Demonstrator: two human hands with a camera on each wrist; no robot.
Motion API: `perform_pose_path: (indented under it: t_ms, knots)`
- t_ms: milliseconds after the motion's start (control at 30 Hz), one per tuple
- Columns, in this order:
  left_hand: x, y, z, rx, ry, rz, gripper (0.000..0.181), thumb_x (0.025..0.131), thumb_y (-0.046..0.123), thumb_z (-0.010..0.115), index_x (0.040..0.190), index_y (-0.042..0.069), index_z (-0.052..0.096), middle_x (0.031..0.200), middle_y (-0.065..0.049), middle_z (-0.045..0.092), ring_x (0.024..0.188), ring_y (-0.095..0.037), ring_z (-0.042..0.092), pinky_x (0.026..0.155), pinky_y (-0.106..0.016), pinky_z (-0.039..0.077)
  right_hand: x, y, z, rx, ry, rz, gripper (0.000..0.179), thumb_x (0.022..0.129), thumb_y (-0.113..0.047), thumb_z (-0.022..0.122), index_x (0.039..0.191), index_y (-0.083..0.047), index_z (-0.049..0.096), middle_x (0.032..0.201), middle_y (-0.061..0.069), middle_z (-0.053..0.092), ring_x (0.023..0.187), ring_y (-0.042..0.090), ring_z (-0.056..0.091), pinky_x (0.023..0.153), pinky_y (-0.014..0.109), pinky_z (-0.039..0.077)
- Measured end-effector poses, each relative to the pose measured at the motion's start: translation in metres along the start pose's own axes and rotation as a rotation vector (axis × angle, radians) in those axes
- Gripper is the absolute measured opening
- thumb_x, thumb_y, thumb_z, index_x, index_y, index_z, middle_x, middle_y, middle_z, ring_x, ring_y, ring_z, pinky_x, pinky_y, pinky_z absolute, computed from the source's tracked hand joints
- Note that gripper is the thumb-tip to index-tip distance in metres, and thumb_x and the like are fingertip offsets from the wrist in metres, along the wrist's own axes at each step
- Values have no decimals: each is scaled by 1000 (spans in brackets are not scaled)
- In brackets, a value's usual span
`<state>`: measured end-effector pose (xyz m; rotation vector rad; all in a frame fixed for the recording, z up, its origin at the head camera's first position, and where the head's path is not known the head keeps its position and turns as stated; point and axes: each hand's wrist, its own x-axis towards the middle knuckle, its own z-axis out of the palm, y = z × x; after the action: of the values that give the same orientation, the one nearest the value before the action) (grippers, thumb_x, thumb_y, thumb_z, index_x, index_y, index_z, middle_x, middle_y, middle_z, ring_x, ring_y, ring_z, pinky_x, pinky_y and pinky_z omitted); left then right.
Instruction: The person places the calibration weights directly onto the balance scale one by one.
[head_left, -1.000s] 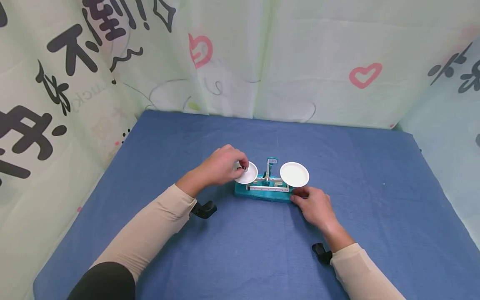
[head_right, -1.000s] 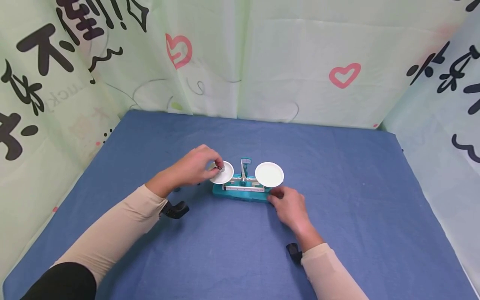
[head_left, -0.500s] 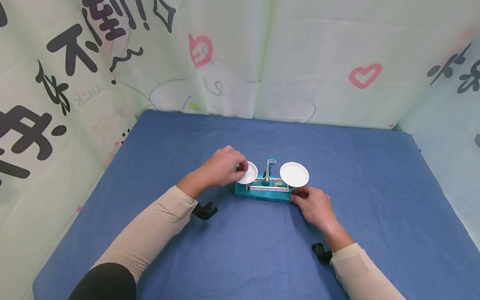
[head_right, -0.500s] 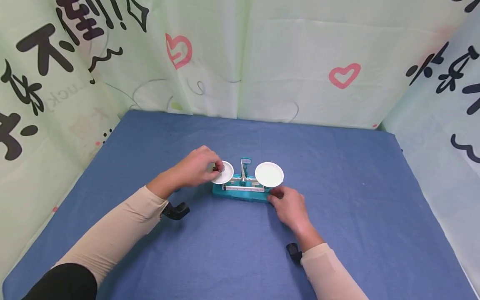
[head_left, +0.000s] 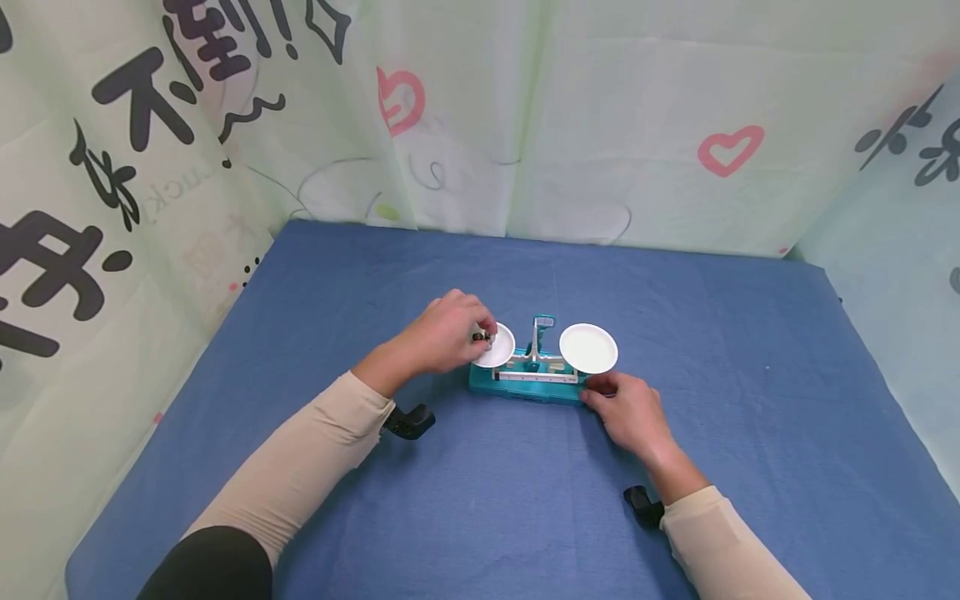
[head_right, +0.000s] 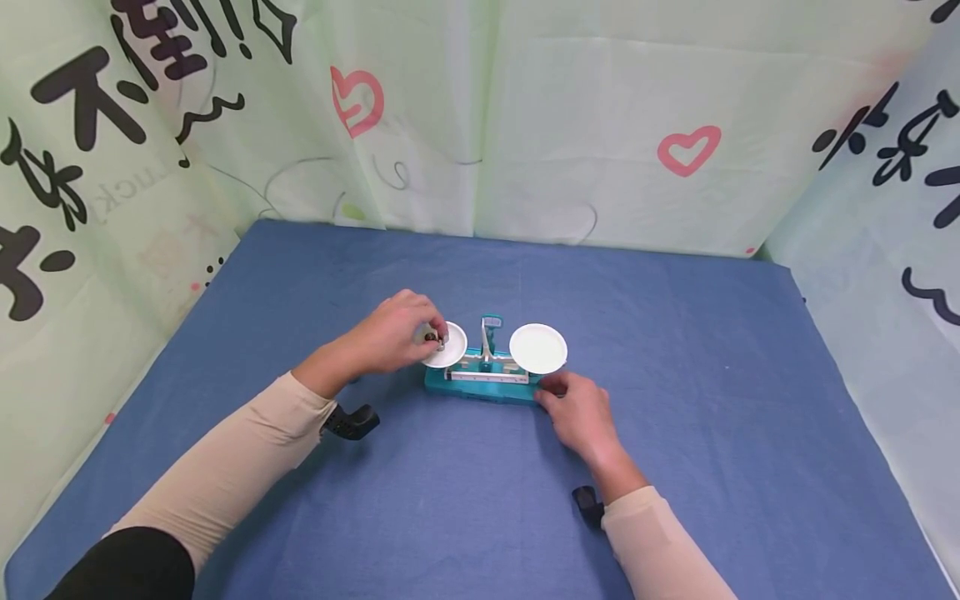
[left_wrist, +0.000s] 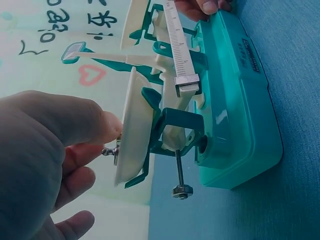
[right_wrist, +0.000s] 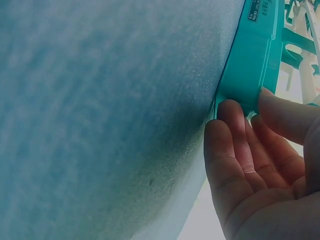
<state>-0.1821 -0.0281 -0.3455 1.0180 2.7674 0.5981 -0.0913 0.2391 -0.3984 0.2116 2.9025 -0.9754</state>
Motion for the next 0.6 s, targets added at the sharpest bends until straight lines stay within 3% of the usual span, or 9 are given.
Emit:
perform_pose_path:
  t_ms: [233, 433, 600]
  knots:
    - [-5, -6, -4, -85, 52, 12, 25, 95, 13, 69, 119, 7, 71, 120, -6, 65, 116, -25, 52, 99, -40, 43, 0, -1, 1, -5, -4, 6, 25, 96, -14, 65, 114, 4, 70, 110, 20, 70, 104, 36, 61, 90, 53, 46]
    - [-16, -22, -11, -144, 108, 19, 28, 94, 10, 70, 121, 5, 69, 121, -9, 66, 114, -25, 55, 99, -41, 44, 1, -2, 1, -1, -12, 6, 26, 97, -15, 65, 115, 3, 69, 112, 20, 70, 105, 36, 61, 91, 53, 46]
    - [-25, -38, -11, -157, 100, -31, 28, 93, 8, 70, 121, 3, 69, 120, -11, 66, 111, -28, 56, 99, -44, 44, 2, -1, 0, 6, -16, 17, 27, 97, -14, 64, 116, 4, 69, 113, 20, 69, 106, 36, 60, 92, 52, 46]
